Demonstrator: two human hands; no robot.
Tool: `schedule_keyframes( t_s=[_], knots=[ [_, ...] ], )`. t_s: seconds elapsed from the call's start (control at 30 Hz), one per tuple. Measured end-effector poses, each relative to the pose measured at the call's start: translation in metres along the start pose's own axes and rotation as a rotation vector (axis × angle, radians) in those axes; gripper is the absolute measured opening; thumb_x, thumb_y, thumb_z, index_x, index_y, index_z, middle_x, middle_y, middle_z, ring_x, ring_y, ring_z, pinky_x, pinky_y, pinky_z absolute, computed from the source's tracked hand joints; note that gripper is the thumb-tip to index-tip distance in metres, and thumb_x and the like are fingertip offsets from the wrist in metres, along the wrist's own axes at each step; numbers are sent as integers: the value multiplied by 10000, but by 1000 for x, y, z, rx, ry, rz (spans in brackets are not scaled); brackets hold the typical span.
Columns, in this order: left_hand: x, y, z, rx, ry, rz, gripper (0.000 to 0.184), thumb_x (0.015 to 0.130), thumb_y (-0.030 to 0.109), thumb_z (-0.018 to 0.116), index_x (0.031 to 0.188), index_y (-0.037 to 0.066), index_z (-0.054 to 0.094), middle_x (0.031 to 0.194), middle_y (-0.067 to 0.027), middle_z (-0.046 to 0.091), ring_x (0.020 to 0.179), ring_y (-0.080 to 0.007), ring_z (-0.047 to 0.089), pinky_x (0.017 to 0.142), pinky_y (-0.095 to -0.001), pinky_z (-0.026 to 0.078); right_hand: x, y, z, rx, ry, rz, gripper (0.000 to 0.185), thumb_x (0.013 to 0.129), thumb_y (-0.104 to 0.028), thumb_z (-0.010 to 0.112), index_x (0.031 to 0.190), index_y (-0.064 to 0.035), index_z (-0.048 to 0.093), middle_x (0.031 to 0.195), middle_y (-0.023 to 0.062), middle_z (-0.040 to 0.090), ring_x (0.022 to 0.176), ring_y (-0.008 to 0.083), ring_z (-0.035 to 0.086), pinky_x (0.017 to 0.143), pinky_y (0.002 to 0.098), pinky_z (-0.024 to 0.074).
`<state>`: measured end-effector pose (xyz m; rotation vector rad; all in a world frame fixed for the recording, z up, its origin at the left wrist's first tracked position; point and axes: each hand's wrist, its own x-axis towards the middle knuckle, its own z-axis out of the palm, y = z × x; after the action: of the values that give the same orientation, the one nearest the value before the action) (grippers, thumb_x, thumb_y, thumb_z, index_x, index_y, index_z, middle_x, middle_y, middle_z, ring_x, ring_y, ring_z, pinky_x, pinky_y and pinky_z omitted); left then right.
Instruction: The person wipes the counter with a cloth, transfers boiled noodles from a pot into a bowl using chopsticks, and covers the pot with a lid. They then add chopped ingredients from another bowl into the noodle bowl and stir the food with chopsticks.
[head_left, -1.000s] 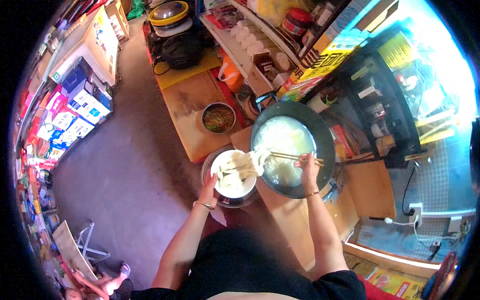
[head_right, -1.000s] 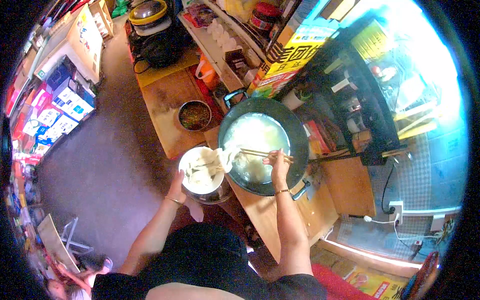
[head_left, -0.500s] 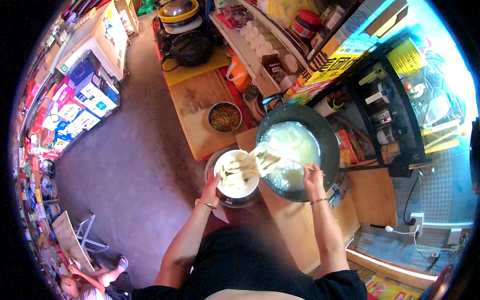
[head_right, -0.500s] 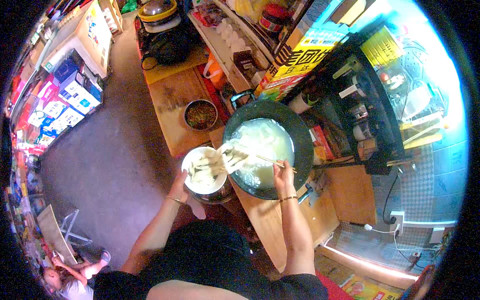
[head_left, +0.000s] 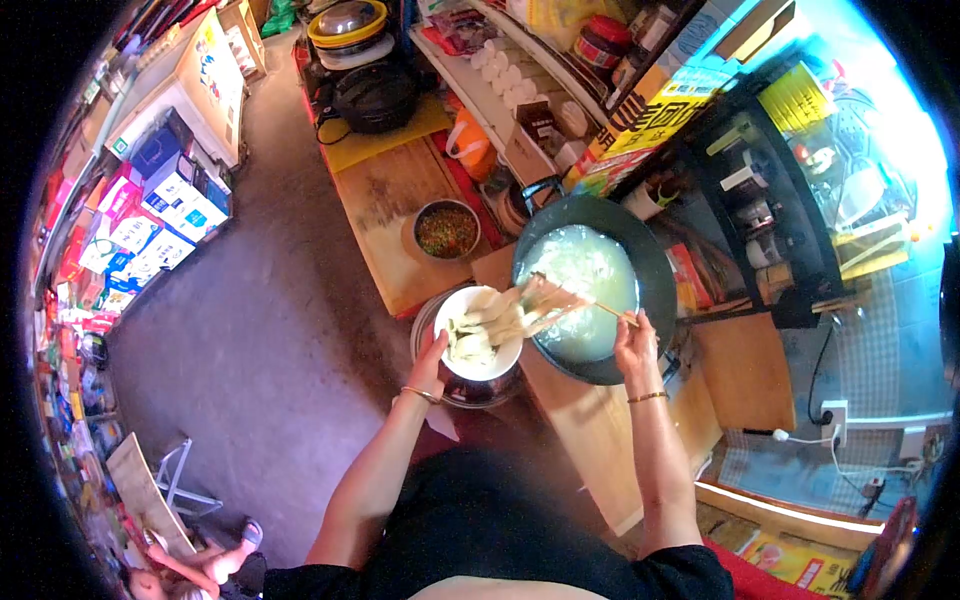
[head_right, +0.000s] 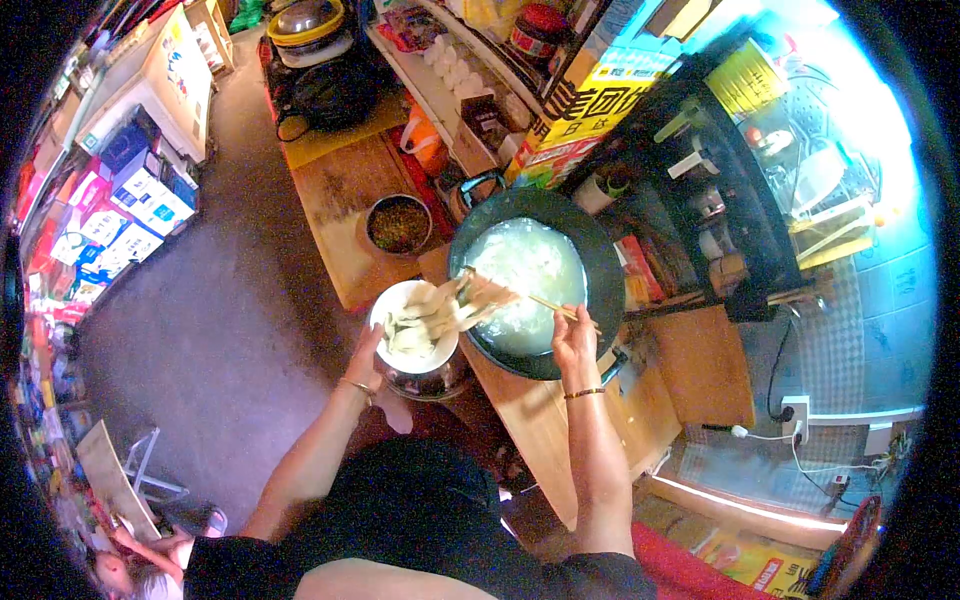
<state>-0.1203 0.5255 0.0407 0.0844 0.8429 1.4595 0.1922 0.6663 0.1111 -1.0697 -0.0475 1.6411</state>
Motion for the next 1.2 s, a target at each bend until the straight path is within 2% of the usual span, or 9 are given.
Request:
schedule_keyframes(
  t_s=[0.13,0.2,0.43,0.6,0.8,0.87,1.0,1.1,1.2],
  knots=[
    [3,0,0,16,5,10,516,814,300,545,1245,122,325,1164,-33,454,1058,-151,448,863,-313,399,-18,-5,12,-20,3,-16,304,858,-300,464,779,-9,500,717,80,528,597,173,568,500,176,517],
    [4,0,-1,24,-38,44,523,811,305,549,1247,127,322,1161,-35,455,1054,-149,452,852,-312,408,-32,-8,24,-8,-27,-61,268,853,-271,479,765,-21,519,631,92,559,540,162,579,473,198,518],
    [5,2,-9,175,-13,-56,582,788,374,558,1268,187,286,1111,11,480,911,-81,512,645,-235,472,-96,-14,64,-171,-125,-200,301,853,-293,478,718,-31,542,627,62,565,561,136,578,494,193,507],
    [14,-14,-22,185,72,-77,573,806,374,531,1283,192,271,1093,11,487,891,-67,512,605,-237,476,-110,26,65,-167,-254,-209,343,865,-331,443,726,-29,529,612,84,552,512,189,576,461,227,483],
    [0,-11,-18,55,-7,22,510,833,317,507,1268,147,301,1127,-12,475,956,-115,505,742,-268,463,-132,86,70,-755,-239,-400,345,891,-273,399,774,24,526,621,97,559,509,172,574,470,255,490],
    [4,-17,-26,28,-58,76,496,836,300,506,1260,132,311,1136,-19,472,979,-129,499,780,-280,454,-140,85,69,-997,-322,-542,311,888,-230,419,776,29,550,638,85,573,524,146,572,487,245,487],
    [0,-10,-20,5,-74,51,484,832,293,518,1242,116,332,1136,-32,473,1009,-140,486,800,-292,446,-163,46,76,-1055,-397,-682,237,886,-138,414,827,33,567,662,61,574,532,115,570,489,223,464],
    [7,-15,-21,-13,-96,64,485,831,303,516,1242,122,331,1139,-36,473,1010,-143,487,805,-294,445,-175,17,73,-1292,-439,-729,178,866,-76,416,858,41,550,837,108,560,505,114,569,525,228,467],
    [7,-18,-23,-18,-88,25,486,832,313,512,1242,126,330,1143,-37,472,1013,-145,487,803,-295,445,-155,25,49,-1637,-562,-1021,176,865,-120,439,873,3,565,881,124,553,651,167,581,524,239,471]
  ],
)
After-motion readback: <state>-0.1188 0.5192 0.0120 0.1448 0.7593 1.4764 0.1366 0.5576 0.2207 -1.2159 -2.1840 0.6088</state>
